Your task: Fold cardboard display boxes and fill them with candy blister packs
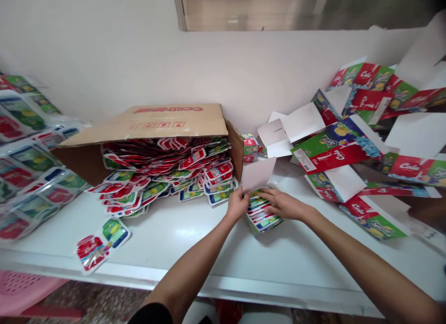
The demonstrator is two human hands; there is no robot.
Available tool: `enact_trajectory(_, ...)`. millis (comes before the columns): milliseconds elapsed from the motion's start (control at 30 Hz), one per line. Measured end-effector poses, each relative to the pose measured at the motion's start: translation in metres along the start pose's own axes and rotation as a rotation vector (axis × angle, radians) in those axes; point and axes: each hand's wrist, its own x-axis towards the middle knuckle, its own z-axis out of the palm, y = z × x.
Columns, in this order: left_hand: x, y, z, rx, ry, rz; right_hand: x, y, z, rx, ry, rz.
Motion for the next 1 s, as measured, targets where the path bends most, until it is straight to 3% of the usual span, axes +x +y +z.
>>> enact_trajectory(100,-0.041,0.003,-0.006,0.03,0.06,-0.034,-0.029,-0.009,0.006,0.079,0.33,0.14)
enact_trajectory(167,-0.082,0.005,-0.012,0.036,0.067,-0.044,-0.052,-0.016,0.02,0.185,0.597,0.407)
enact_trajectory(200,-0.104,0.005,-0.015,0.053,0.079,-0.051,-0.064,-0.02,0.029,0.269,0.689,0.554)
enact_trajectory(267,-0.142,0.004,-0.023,0.11,0.086,-0.024,-0.083,-0.028,0.046,0.44,0.743,0.751)
enact_trajectory(333,-0.167,0.0,-0.031,0.048,-0.013,0.084,-0.095,-0.036,0.057,0.515,0.694,0.777)
enact_trajectory(400,-0.171,-0.007,-0.039,-0.041,-0.07,0.134,-0.097,-0.043,0.057,0.464,0.653,0.717)
enact_trajectory(533,-0.126,-0.018,-0.044,-0.267,0.112,-0.127,-0.076,-0.053,0.043,0.212,0.536,0.506)
enact_trajectory(633,-0.09,-0.018,-0.039,-0.453,0.017,-0.206,-0.051,-0.059,0.036,-0.016,0.313,0.39)
enact_trajectory(700,-0.081,-0.014,-0.035,-0.555,-0.073,-0.19,-0.039,-0.062,0.037,-0.154,0.171,0.376)
enact_trajectory(833,-0.094,-0.008,-0.033,-0.593,-0.048,-0.183,-0.03,-0.066,0.043,-0.293,-0.001,0.337)
enact_trajectory(1000,-0.108,-0.01,-0.034,-0.607,-0.017,-0.25,-0.032,-0.065,0.04,-0.248,-0.078,0.231)
